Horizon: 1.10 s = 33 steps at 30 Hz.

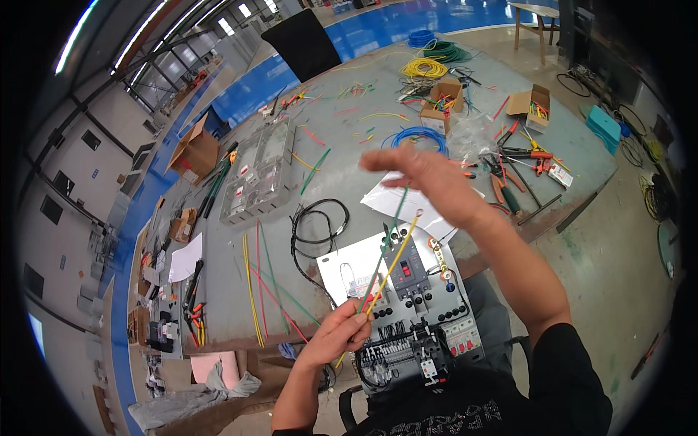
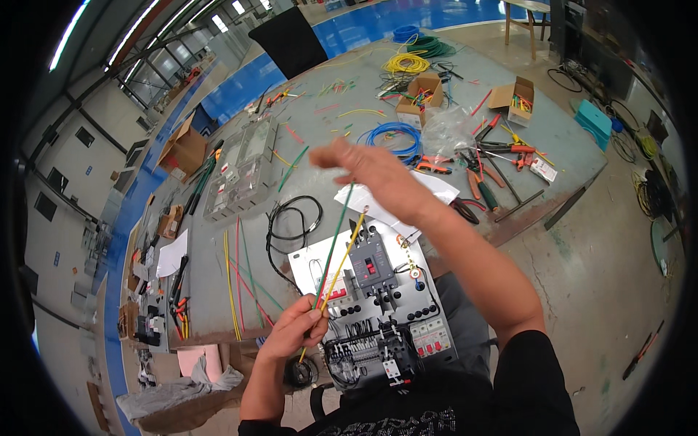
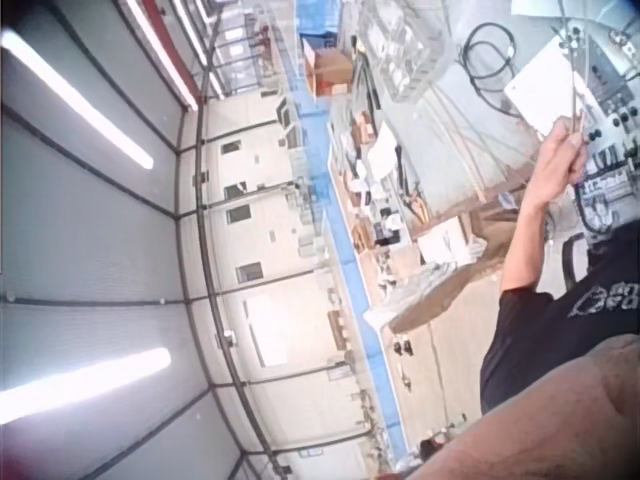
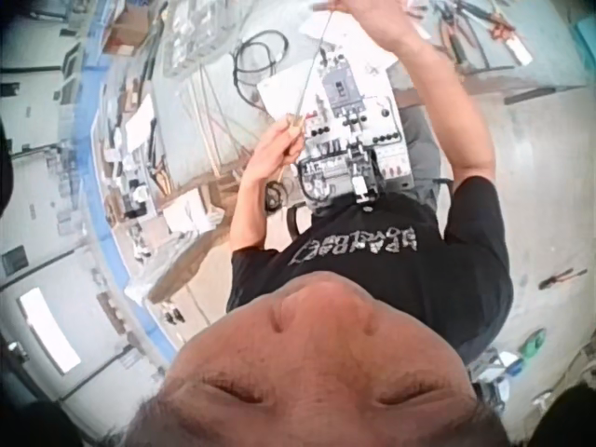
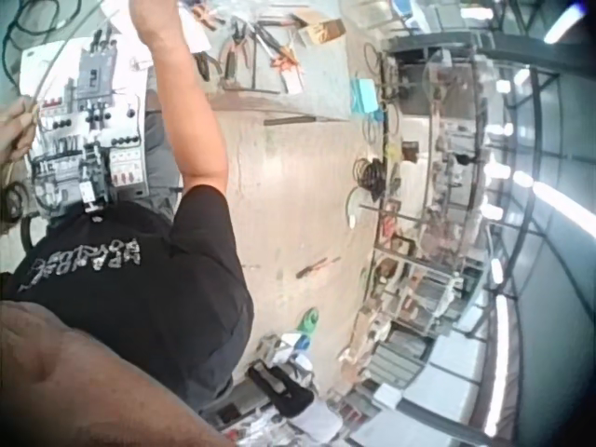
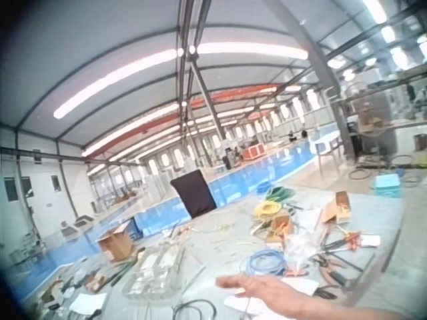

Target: The person assembles an electrical control panel by stripping and inserting colored wires into terminal blocks and circuit breakers. They use pliers and a screwdriver to secure connections and organize the wiring on the panel.

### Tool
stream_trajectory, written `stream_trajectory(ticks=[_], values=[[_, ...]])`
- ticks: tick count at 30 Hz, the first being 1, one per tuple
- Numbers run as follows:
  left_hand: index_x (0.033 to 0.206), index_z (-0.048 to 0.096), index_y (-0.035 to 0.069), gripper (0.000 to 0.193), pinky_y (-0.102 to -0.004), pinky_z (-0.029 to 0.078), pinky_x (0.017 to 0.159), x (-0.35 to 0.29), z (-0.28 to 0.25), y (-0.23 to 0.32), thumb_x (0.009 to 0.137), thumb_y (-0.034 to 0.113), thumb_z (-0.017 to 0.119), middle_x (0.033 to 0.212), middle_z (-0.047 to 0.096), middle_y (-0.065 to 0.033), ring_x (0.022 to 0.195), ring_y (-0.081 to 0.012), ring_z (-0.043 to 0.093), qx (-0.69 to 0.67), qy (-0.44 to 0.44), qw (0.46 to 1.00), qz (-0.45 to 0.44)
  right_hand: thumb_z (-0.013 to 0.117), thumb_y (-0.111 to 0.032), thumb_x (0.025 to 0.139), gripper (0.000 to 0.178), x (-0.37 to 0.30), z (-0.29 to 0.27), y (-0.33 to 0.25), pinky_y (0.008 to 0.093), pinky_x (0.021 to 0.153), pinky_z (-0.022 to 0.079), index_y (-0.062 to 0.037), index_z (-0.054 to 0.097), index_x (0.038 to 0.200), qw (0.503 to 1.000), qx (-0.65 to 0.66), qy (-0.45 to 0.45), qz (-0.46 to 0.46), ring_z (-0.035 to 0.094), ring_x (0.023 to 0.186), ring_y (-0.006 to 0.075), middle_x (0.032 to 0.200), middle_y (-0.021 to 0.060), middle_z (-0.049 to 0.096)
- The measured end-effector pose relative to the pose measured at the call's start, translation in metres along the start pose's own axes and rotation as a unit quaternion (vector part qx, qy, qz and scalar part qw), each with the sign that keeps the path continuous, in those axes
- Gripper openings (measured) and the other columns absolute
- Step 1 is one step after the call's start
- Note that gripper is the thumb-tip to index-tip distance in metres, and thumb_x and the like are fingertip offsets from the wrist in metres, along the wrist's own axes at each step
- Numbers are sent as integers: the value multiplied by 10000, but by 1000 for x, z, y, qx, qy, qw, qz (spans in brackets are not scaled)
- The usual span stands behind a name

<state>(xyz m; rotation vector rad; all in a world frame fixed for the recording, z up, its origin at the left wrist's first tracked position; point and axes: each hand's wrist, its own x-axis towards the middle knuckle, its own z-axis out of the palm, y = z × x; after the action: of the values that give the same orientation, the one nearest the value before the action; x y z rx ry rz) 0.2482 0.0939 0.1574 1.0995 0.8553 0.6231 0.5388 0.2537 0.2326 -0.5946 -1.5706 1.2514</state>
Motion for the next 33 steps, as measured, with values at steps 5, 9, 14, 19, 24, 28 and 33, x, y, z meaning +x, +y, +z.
stream_trajectory(ticks=[5, 9, 14, 19, 24, 28, 33], values=[[1187, 613, -4, 300, -242, 276, 505, 11, 13, 2, 1181, 250, 452, 731, 444, 21, 583, -51, 334, 12, 4, 1000, 16, 361, -600, 1138, 743, -32, 45, 16, 450, 1148, 491, 19, 612, 1463, 988, 71, -127, 52, 620, 1367, 292, 1429, 205, 666], [1198, 648, -20, 344, -242, 291, 492, 4, 15, 2, 1172, 273, 469, 705, 456, 4, 545, -62, 347, -53, 24, 998, 21, 467, -543, 1137, 655, -48, 41, 18, 360, 955, 557, 23, 646, 1413, 940, 320, 56, 104, 705, 1141, 207, 1272, 171, 732], [1245, 659, -32, 364, -236, 285, 492, 5, 20, 7, 1169, 278, 484, 703, 470, 8, 543, -55, 337, -25, 69, 997, 31, 712, -271, 1057, 400, -82, 53, 28, 242, 594, 525, 38, 708, 1310, 975, 115, -70, 176, 655, 707, 62, 882, 16, 719], [1269, 656, -12, 334, -227, 272, 508, 10, 25, 8, 1173, 263, 493, 734, 478, 35, 574, -42, 367, 3, 71, 997, 38, 666, -160, 1084, 298, -91, 68, 39, 214, 590, 530, 76, 739, 1251, 975, 164, -28, 147, 640, 654, 60, 747, 15, 679], [1262, 683, -26, 345, -226, 306, 495, 10, 33, -2, 1160, 261, 522, 726, 519, 16, 549, -47, 402, 35, 124, 990, 58, 675, -181, 1083, 314, -93, 71, 47, 227, 593, 550, 79, 737, 1246, 969, 200, -20, 146, 655, 659, 71, 761, 24, 693], [1280, 691, -35, 358, -227, 322, 487, 11, 32, -10, 1156, 257, 525, 742, 569, -7, 539, -53, 439, 42, 117, 990, 72, 671, -187, 1086, 304, -97, 72, 52, 236, 589, 557, 72, 745, 1227, 965, 210, -5, 154, 671, 672, 77, 782, 33, 711], [1275, 691, -45, 374, -233, 373, 482, 11, 30, -16, 1157, 267, 523, 796, 652, -51, 542, -77, 516, 21, 121, 991, 45, 705, -170, 1062, 237, -100, 75, 54, 225, 585, 553, 50, 763, 1128, 972, 188, 20, 140, 679, 679, 70, 798, 36, 726]])
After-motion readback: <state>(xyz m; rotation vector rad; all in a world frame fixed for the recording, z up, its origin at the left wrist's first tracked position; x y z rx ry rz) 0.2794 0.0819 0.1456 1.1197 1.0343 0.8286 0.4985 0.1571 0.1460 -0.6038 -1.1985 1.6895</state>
